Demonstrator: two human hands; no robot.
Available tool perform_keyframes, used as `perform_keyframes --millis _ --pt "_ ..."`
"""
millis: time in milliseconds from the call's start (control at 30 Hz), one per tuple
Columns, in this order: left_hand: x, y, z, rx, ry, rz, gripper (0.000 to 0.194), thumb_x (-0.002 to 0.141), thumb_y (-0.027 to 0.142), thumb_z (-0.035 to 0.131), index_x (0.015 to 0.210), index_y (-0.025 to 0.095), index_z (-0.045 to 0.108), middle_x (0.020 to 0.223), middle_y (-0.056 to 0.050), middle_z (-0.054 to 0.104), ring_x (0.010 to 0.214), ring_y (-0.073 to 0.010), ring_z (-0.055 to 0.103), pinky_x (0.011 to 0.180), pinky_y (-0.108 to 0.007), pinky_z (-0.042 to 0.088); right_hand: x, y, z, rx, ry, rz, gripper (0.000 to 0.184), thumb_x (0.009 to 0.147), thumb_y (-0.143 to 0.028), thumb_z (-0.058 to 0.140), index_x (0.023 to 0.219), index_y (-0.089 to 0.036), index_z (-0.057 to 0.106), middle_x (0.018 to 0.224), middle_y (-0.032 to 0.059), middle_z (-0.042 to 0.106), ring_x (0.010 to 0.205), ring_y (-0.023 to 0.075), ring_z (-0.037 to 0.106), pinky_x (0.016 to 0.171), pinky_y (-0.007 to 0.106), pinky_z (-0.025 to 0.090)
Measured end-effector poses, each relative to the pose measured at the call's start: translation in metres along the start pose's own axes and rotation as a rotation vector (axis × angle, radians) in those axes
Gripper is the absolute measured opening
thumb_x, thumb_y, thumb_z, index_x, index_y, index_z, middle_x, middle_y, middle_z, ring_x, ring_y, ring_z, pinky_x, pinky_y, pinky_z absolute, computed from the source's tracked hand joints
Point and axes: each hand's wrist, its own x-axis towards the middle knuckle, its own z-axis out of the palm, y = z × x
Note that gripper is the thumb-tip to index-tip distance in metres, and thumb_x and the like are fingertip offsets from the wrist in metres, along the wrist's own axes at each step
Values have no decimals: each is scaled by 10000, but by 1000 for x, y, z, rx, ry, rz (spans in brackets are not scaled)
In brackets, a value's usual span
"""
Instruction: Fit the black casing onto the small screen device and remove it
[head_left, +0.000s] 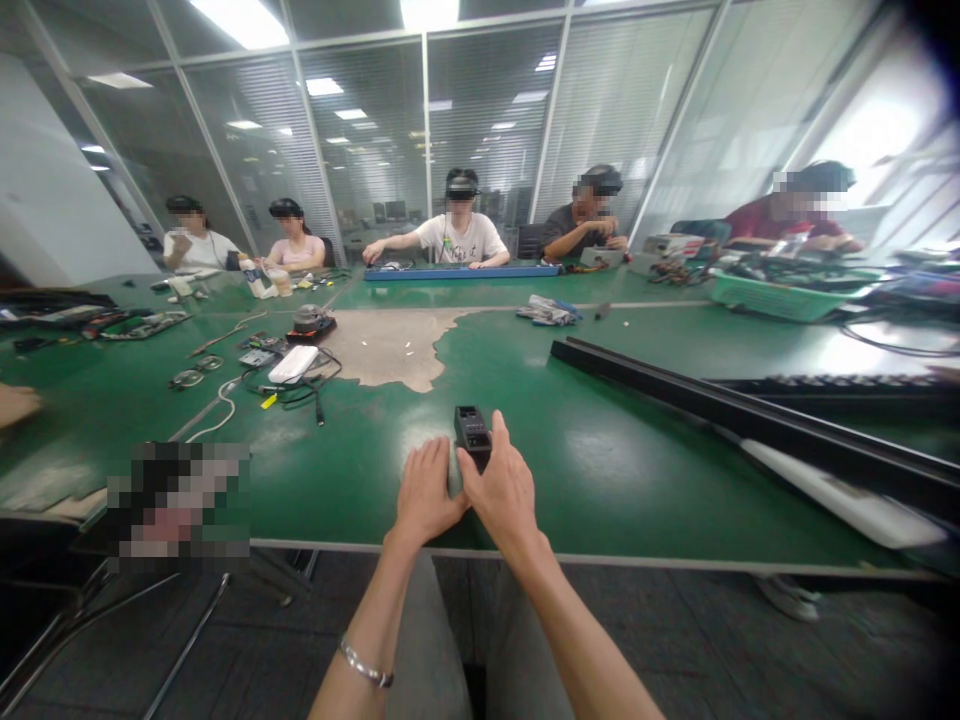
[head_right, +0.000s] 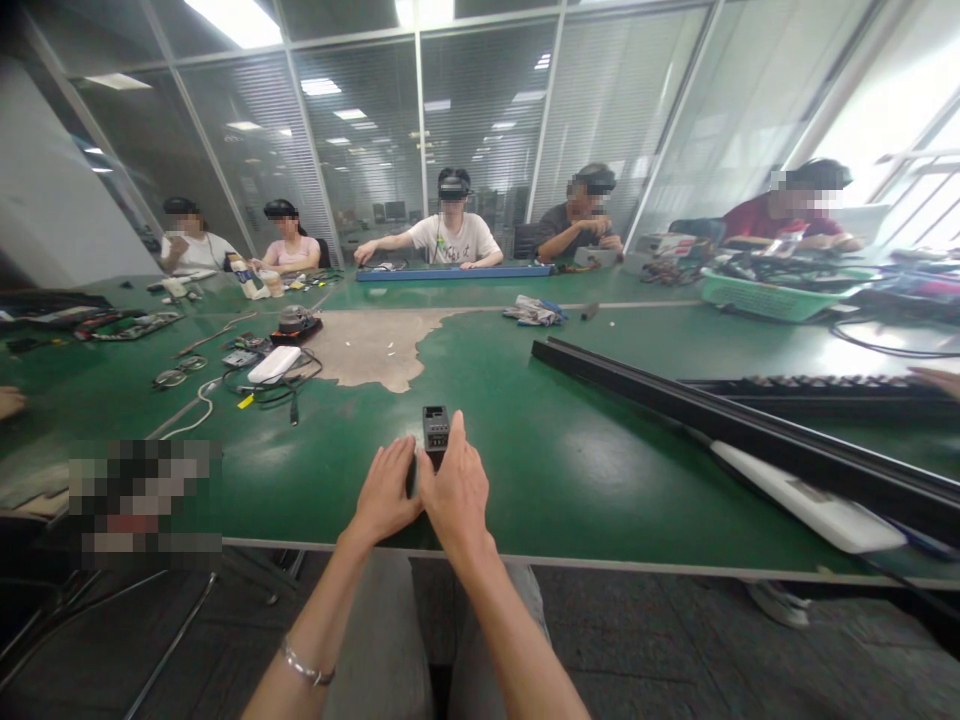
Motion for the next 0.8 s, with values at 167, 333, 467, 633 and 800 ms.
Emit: perform_keyframes --millis 167,333,467,633,800 --pt "-1 1 -4 -39 -12 -9 757 851 411 484 1515 113 276 1579 -119 294 1469 -264 240 1222 -460 139 -5 4 7 -38 -29 27 747 881 -387 524 1501 -68 256 1228 212 636 1063 318 635 888 434 494" --pt "0 -1 -4 -58 -12 -23 787 764 215 455 1515 81 262 1582 -121 284 1474 -231 229 1229 -435 124 -14 10 13 -60 -39 13 751 884 -388 513 1506 -67 240 1198 207 646 1029 317 638 854 433 504" --pt "1 -4 -2 -72 -3 -40 802 736 157 426 1519 112 258 1578 -103 300 1470 -212 244 1229 -437 143 -18 13 16 -77 -9 -38 731 903 -406 487 1500 -58 249 1261 228 609 1057 326 619 876 453 498" --pt "1 -3 -2 -68 1 -48 761 760 182 438 1504 98 299 1560 -106 338 1456 -232 279 1228 -450 147 -13 13 17 -36 50 -88 771 897 -447 512 1502 -55 240 1405 234 498 1243 333 512 994 476 443" --pt "0 0 -4 -66 5 -44 729 802 246 469 1495 82 318 1539 -120 377 1446 -258 299 1224 -463 160 -9 11 17 -8 26 -54 745 901 -440 501 1498 -67 259 1344 230 557 1160 319 585 944 460 477"
